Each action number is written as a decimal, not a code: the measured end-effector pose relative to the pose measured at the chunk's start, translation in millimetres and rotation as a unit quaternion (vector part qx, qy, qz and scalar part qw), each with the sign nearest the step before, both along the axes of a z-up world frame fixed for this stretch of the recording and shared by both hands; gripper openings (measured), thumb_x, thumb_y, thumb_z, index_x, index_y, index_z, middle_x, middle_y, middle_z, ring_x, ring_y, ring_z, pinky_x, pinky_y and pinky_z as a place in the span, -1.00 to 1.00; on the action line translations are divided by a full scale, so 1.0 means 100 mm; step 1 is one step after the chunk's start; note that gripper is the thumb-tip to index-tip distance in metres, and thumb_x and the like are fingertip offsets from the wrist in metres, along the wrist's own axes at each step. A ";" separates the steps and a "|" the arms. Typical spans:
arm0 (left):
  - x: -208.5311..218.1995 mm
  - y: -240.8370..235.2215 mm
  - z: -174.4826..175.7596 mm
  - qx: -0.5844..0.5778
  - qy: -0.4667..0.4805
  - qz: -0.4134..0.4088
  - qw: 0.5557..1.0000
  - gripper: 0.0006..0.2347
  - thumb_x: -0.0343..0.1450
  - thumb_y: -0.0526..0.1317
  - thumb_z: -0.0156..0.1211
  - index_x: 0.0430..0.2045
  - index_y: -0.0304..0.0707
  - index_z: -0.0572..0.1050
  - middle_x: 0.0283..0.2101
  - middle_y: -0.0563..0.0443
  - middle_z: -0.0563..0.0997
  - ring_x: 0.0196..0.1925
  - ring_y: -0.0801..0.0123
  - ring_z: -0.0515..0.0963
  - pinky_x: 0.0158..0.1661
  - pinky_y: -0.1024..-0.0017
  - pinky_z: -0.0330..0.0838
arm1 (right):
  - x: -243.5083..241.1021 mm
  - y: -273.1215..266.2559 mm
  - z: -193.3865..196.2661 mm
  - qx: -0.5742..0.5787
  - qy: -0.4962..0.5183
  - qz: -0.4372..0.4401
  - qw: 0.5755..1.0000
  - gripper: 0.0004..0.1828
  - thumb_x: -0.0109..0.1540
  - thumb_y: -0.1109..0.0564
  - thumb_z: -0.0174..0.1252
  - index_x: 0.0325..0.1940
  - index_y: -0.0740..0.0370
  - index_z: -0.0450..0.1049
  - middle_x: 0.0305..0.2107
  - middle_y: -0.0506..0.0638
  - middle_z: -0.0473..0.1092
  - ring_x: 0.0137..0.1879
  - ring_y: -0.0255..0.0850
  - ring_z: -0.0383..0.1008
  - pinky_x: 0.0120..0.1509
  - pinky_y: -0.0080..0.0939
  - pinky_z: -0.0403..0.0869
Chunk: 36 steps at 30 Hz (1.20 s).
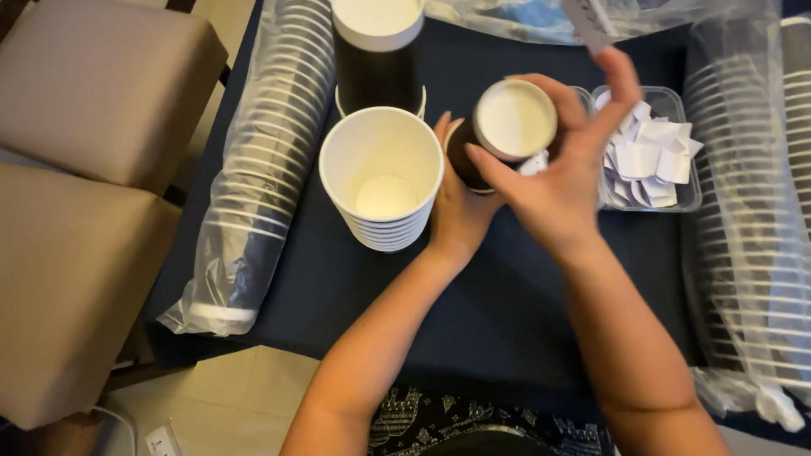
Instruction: Applying adhesive brand labels to the sides of black paper coffee cups
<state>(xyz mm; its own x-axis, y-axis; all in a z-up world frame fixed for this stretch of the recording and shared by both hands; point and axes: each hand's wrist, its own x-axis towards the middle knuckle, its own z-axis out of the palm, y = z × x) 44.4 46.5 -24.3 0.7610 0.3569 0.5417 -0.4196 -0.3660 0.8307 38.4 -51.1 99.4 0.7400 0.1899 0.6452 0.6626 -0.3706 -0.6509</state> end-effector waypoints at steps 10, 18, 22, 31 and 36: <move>-0.02 0.07 0.25 -0.110 0.099 -0.065 0.987 -0.22 0.14 -0.19 0.52 0.26 -0.22 0.18 0.26 -0.15 0.38 0.33 0.13 0.42 0.36 0.28 0.25 | 0.00 -0.60 0.36 0.073 -0.113 0.140 0.981 -0.31 0.29 0.30 0.14 0.44 0.14 0.02 0.26 0.45 0.19 0.44 0.26 0.22 0.57 0.20 0.27; -0.19 -0.29 -0.33 0.239 -0.169 0.073 0.953 -0.01 0.39 0.17 0.47 0.48 -0.39 -0.15 0.51 -0.52 -0.05 0.61 -0.38 -0.04 0.56 -0.31 -0.12 | -0.29 -1.32 -0.12 0.111 -0.221 -0.061 0.967 -0.52 0.40 0.38 0.14 0.37 0.56 0.19 0.26 0.45 0.24 0.40 0.29 0.25 0.66 0.38 0.28; -0.41 -0.29 0.12 0.226 -0.303 -0.160 0.912 -0.65 0.42 -0.13 0.38 -0.01 -0.25 0.40 0.03 -0.27 0.57 -0.04 -0.08 0.70 -0.10 0.05 0.59 | -0.28 -1.96 -0.75 -0.022 -0.331 -0.182 0.926 0.14 0.09 0.56 0.43 0.47 0.16 -0.21 0.46 0.26 0.03 0.54 0.22 0.12 0.71 0.28 0.12; -0.54 -0.43 -0.43 0.017 0.025 -0.452 0.892 -0.15 0.42 0.30 0.06 0.44 -0.36 -0.03 0.49 -0.34 0.13 0.57 -0.08 0.16 0.55 0.09 0.05 | -0.45 -1.13 -0.51 -0.007 -0.297 0.032 0.954 0.31 0.02 0.27 0.43 0.62 -0.43 -0.22 0.07 0.49 0.08 0.15 0.35 0.29 0.21 0.28 0.47; -0.54 -0.46 -0.38 -0.084 0.091 -0.446 0.887 -0.45 0.50 0.15 0.09 0.23 -0.31 0.39 0.31 -0.15 0.48 0.42 0.11 0.41 0.48 0.14 0.20 | -0.52 -1.28 -0.93 0.013 -0.142 -0.001 0.990 -0.08 0.13 0.05 0.47 0.40 0.37 0.11 0.21 0.21 0.11 0.35 0.22 0.38 0.50 0.21 0.49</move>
